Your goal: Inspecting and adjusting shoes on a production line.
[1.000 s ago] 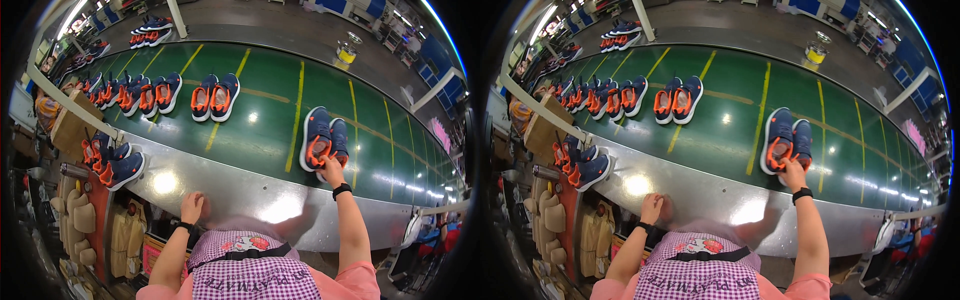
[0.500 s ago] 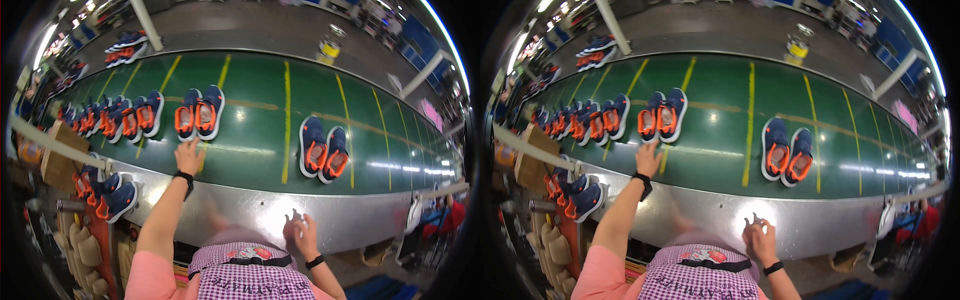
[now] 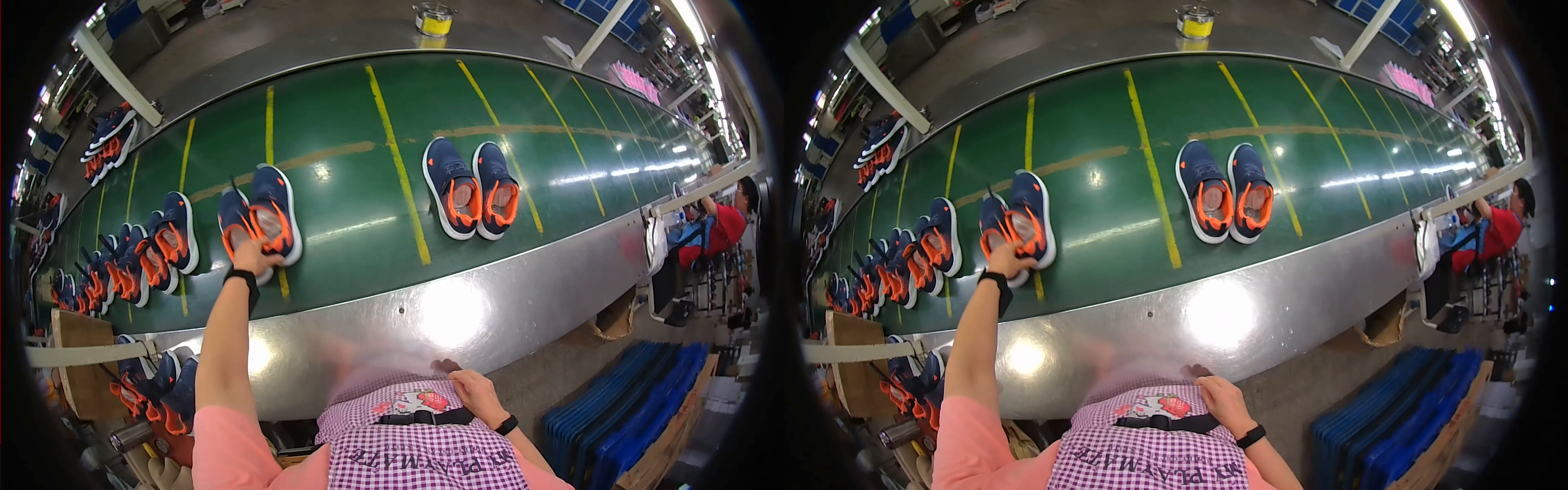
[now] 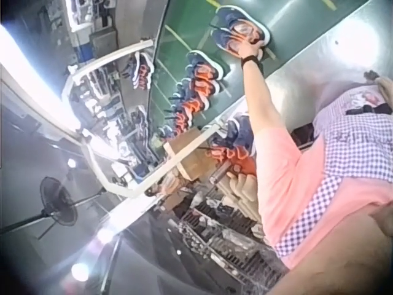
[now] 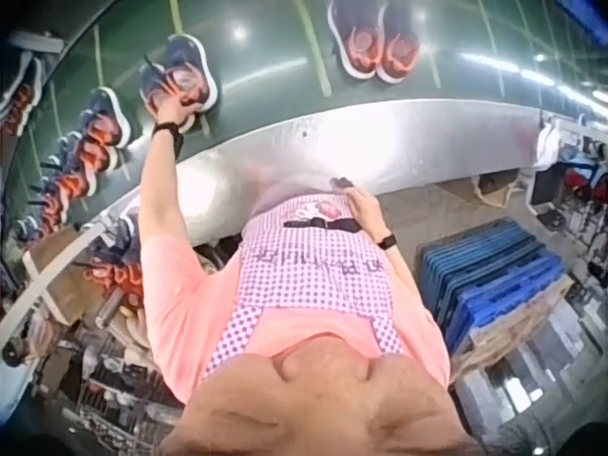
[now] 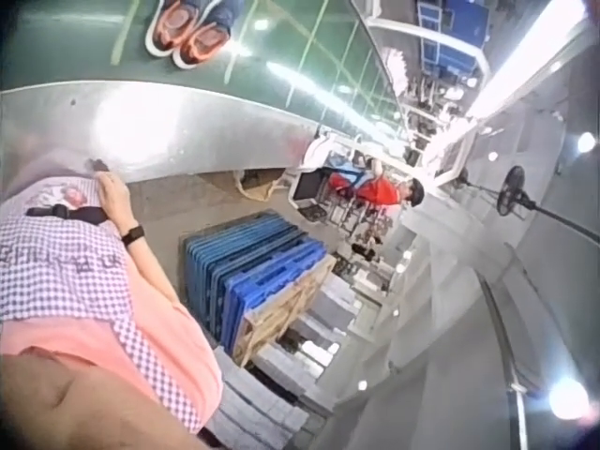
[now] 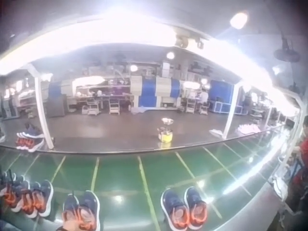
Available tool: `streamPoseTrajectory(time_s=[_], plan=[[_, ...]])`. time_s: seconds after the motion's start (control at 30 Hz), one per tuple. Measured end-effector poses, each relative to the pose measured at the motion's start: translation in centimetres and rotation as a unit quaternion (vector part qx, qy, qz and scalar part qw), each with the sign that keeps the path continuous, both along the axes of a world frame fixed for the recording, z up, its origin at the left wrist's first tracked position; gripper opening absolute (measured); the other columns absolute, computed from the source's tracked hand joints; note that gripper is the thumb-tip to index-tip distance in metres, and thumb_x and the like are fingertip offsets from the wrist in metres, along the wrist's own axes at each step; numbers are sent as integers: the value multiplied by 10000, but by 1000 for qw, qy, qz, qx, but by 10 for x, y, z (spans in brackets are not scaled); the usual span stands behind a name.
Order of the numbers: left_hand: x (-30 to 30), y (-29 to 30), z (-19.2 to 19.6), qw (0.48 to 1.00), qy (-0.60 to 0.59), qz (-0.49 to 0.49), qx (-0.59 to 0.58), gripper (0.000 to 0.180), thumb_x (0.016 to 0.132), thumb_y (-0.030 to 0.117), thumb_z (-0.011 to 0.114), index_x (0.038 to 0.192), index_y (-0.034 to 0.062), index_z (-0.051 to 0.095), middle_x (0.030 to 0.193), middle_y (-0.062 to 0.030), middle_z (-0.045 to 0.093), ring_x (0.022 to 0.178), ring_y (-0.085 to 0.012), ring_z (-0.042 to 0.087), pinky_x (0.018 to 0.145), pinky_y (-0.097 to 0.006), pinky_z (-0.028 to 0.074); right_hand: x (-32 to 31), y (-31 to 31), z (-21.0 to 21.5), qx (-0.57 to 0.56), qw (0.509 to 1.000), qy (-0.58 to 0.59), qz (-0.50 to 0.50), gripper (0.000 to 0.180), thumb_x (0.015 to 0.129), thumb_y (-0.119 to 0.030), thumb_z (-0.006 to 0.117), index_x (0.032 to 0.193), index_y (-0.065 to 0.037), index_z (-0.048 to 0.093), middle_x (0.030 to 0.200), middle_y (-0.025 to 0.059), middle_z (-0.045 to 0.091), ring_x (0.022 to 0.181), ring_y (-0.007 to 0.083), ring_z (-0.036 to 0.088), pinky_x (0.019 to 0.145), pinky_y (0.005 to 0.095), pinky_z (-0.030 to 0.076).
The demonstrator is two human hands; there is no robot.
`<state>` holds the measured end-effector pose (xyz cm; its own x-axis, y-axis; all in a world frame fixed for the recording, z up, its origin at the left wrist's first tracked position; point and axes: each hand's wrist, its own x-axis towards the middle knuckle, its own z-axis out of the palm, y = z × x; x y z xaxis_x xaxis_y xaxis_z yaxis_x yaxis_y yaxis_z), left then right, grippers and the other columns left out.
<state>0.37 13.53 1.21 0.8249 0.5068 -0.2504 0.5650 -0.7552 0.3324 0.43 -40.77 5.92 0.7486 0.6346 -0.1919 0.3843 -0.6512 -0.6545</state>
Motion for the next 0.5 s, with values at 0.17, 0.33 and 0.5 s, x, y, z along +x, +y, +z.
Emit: streamPoseTrajectory(time_s=[0.17,0.33,0.5], plan=[[-76,-59,34,993,-11,-11,-114,566,625,417,807,1001,29,638,912,-193,665,886,-330,645,775,-386,492,7,3,-1,20,999,-15,37,150,842,-95,589,988,-76,621,946,122,643,849,302,624,736,371,508],[-147,-153,54,997,-12,-28,-69,484,697,432,742,1050,117,640,939,-195,601,879,-369,610,772,-426,489,31,19,-10,52,977,202,39,249,852,-141,618,1094,-83,614,831,65,636,676,124,579,666,259,487],[-185,-232,59,998,36,-14,-54,446,714,458,720,1044,166,653,938,-177,566,870,-348,616,740,-417,501,68,70,-29,174,948,267,-21,249,898,-165,571,1100,-24,603,791,10,607,705,86,543,638,237,450]])
